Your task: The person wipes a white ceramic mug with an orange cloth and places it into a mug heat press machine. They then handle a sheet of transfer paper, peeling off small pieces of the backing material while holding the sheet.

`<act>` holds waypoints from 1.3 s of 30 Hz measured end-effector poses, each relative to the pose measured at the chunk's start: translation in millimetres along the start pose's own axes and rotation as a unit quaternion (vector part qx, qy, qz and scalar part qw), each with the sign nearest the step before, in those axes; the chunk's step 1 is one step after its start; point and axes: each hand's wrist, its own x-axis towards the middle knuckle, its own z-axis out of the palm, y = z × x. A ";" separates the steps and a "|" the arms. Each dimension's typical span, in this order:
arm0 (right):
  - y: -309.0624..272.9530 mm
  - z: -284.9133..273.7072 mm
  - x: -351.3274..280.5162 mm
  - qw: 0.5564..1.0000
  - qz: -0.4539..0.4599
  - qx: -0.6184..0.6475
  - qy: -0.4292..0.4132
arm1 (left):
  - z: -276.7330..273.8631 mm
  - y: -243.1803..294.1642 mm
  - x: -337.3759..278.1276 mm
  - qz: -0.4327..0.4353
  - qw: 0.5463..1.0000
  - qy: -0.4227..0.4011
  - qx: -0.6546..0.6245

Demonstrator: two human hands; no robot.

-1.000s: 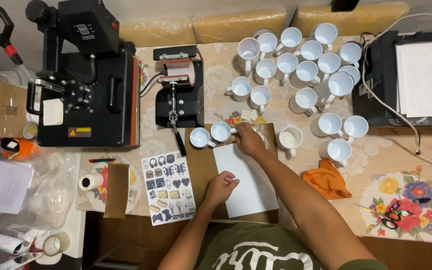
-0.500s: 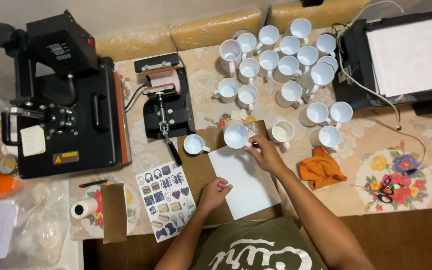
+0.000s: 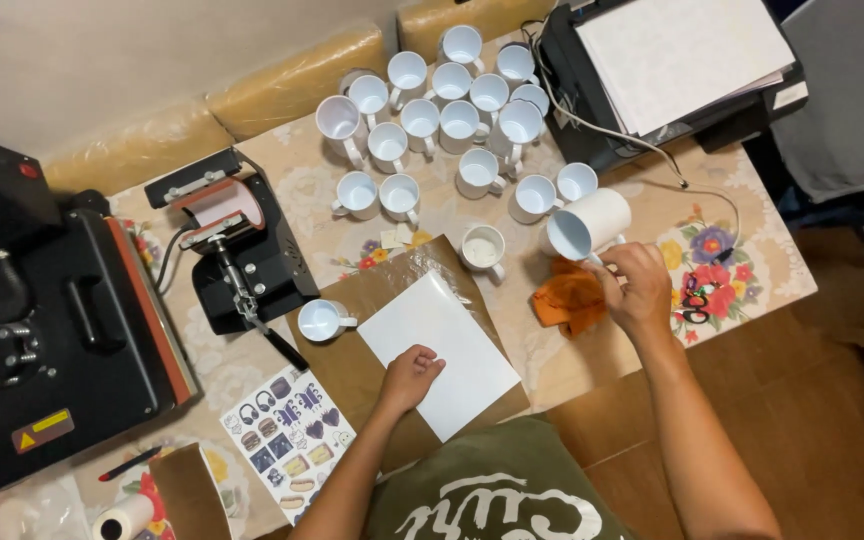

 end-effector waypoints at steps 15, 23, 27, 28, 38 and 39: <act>166.0 -2.5 -10.4 0.920 -0.146 -0.362 0.023 | 16.1 -32.3 -8.8 -0.027 1.000 0.001 0.015; 142.1 1.4 1.9 0.924 -0.216 -0.315 0.026 | 27.8 -12.4 -5.6 -0.019 1.000 0.009 0.020; 170.0 10.8 2.2 0.912 -0.217 -0.345 0.040 | 31.2 -6.2 -6.6 -0.016 1.000 0.004 0.023; 164.4 5.6 3.3 0.912 -0.216 -0.346 0.041 | 31.5 -5.8 -6.1 -0.015 1.000 0.003 0.024; 149.3 -2.7 -17.6 0.989 0.066 -0.134 0.010 | 34.8 -7.2 -2.9 -0.030 0.999 0.001 0.027; 144.4 -3.2 -18.3 0.987 0.157 -0.026 0.004 | 35.6 -6.2 -1.3 -0.029 0.999 0.000 0.028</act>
